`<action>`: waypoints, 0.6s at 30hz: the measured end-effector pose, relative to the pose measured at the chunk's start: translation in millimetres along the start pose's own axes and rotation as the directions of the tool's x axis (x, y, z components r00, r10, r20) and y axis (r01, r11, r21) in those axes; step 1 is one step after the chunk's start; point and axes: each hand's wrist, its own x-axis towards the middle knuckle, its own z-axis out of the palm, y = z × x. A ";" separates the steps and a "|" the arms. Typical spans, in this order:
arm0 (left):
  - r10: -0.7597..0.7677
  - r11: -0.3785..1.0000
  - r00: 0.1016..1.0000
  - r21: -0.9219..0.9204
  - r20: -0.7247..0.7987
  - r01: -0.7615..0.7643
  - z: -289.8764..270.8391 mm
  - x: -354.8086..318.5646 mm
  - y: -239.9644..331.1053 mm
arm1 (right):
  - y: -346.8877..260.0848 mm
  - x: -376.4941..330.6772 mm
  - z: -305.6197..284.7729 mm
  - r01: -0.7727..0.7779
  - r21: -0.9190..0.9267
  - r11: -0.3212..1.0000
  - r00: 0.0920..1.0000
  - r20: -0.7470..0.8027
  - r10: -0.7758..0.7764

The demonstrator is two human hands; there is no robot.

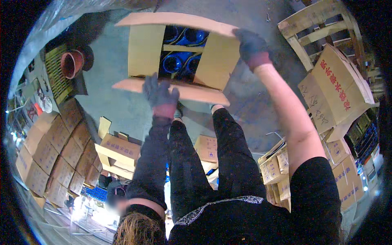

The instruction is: Packing blue industrial or plumbing components into cardboard boxes with dividers.

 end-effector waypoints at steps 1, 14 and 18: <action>-0.008 1.000 1.000 0.003 -0.002 0.008 -0.7 -14.6 -4.5 | -4.9 12.7 -9.5 0.008 0.002 1.000 1.000 0.001 -0.008; -0.819 -0.142 0.424 -0.851 0.388 0.505 49.4 -93.9 38.6 | 23.5 102.7 -55.8 -0.083 -0.262 0.962 0.806 0.550 0.219; -0.410 -0.193 0.526 -0.635 0.745 0.748 94.7 -116.9 69.8 | 2.9 95.8 -44.2 0.008 -0.325 0.946 0.827 0.534 0.177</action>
